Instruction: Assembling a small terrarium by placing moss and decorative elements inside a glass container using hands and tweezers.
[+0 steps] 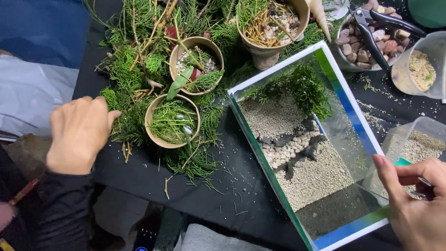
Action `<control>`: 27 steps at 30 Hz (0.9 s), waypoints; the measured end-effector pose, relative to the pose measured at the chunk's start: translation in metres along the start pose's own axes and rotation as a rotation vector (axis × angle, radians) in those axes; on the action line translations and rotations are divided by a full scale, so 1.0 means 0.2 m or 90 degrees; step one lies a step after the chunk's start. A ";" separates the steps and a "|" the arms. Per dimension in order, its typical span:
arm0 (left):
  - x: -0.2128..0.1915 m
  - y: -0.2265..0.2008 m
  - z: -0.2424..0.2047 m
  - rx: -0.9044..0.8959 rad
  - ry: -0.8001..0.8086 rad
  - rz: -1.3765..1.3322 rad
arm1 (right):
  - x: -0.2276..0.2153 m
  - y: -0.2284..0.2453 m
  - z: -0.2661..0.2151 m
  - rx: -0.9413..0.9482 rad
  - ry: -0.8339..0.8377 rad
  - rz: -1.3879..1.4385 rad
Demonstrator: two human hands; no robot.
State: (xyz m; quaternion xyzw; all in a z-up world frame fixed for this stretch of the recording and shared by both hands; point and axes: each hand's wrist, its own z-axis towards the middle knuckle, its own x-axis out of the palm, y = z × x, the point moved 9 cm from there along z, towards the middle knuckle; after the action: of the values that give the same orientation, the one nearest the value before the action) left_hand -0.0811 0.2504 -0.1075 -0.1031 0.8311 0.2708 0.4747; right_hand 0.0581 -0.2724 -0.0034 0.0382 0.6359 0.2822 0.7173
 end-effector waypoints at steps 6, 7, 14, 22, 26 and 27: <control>0.07 -0.07 0.10 0.015 -0.112 0.035 | -0.01 0.02 0.00 0.012 0.004 0.001; 0.05 -0.07 0.10 0.017 -0.114 0.035 | -0.01 0.02 0.00 0.013 0.002 0.000; -0.17 -0.08 0.00 0.033 -0.093 -0.012 | -0.01 0.02 0.00 0.008 0.008 -0.019; -0.40 -0.10 -0.13 0.047 -0.127 -0.111 | 0.00 0.00 -0.01 -0.002 -0.005 -0.029; -0.48 -0.13 -0.16 0.088 -0.160 -0.148 | 0.00 0.00 -0.01 -0.024 -0.015 -0.042; -0.50 -0.15 -0.17 0.111 -0.180 -0.142 | 0.00 0.00 -0.02 -0.031 -0.016 -0.048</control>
State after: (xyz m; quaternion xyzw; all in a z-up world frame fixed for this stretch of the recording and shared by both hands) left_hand -0.0409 0.1990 -0.0207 -0.1135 0.7598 0.1552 0.6210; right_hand 0.0552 -0.2744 -0.0039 0.0003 0.6208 0.2694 0.7363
